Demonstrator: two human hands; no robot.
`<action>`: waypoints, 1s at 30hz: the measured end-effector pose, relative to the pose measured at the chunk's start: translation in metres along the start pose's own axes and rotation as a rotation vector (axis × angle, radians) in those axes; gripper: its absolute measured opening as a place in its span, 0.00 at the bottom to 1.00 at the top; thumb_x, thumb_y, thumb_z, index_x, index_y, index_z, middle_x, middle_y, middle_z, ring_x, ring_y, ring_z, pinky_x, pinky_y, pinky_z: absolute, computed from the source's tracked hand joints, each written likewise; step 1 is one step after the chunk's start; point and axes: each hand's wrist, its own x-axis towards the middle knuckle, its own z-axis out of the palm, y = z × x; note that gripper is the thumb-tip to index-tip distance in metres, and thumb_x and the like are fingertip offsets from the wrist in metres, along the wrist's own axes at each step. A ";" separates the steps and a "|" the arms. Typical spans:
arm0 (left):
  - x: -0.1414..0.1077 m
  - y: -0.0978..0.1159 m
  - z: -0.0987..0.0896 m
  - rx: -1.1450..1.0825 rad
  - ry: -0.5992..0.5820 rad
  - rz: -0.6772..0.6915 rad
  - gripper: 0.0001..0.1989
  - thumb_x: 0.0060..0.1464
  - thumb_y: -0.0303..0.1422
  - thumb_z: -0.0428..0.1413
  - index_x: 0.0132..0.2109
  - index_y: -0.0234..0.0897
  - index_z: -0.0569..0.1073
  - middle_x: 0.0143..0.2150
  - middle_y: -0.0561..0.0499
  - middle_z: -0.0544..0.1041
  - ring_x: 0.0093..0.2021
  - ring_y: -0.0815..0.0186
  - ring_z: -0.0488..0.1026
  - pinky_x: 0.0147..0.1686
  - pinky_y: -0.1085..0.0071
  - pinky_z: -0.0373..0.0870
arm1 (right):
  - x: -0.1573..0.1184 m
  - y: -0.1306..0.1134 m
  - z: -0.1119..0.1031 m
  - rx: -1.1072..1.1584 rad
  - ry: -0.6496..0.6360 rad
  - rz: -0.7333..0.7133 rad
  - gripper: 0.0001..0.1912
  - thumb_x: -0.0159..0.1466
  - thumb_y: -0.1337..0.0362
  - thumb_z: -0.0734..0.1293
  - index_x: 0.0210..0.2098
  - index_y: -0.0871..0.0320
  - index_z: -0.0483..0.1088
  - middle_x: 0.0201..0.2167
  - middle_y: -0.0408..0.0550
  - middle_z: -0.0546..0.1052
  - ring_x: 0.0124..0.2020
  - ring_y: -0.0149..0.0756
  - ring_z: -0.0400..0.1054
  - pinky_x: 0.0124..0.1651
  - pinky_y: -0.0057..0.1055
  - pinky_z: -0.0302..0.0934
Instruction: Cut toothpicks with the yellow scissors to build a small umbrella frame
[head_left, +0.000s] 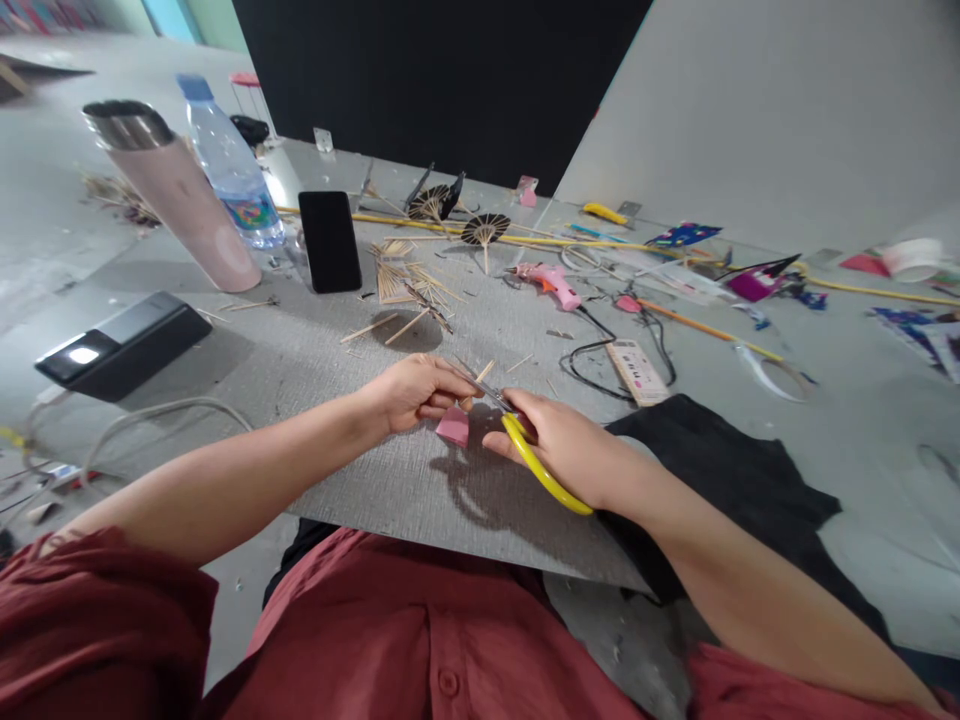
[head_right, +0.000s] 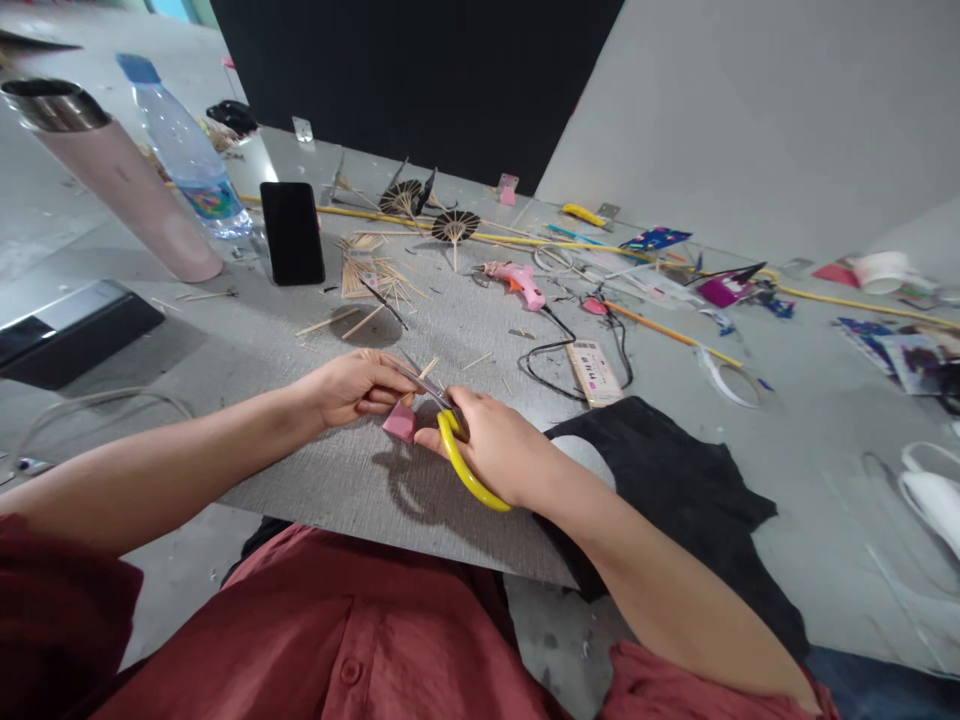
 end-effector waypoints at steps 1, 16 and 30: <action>0.000 0.000 0.000 0.003 -0.001 -0.007 0.12 0.54 0.14 0.54 0.26 0.25 0.77 0.19 0.48 0.72 0.13 0.82 0.51 0.11 0.84 0.43 | 0.000 0.000 0.001 -0.016 -0.001 -0.002 0.18 0.68 0.45 0.64 0.37 0.54 0.63 0.34 0.49 0.76 0.31 0.37 0.67 0.33 0.30 0.54; -0.003 0.005 0.000 0.031 0.004 -0.064 0.13 0.55 0.14 0.54 0.25 0.25 0.76 0.20 0.46 0.73 0.13 0.83 0.50 0.10 0.85 0.42 | -0.002 0.001 0.003 -0.099 -0.037 -0.001 0.23 0.70 0.42 0.60 0.45 0.57 0.65 0.37 0.54 0.77 0.37 0.45 0.72 0.37 0.34 0.57; -0.006 0.008 0.002 0.030 -0.015 -0.060 0.14 0.55 0.14 0.54 0.25 0.25 0.78 0.19 0.49 0.71 0.13 0.82 0.49 0.10 0.86 0.43 | -0.006 0.003 0.003 -0.082 0.016 -0.007 0.21 0.68 0.45 0.63 0.46 0.57 0.66 0.38 0.54 0.78 0.36 0.43 0.72 0.37 0.33 0.58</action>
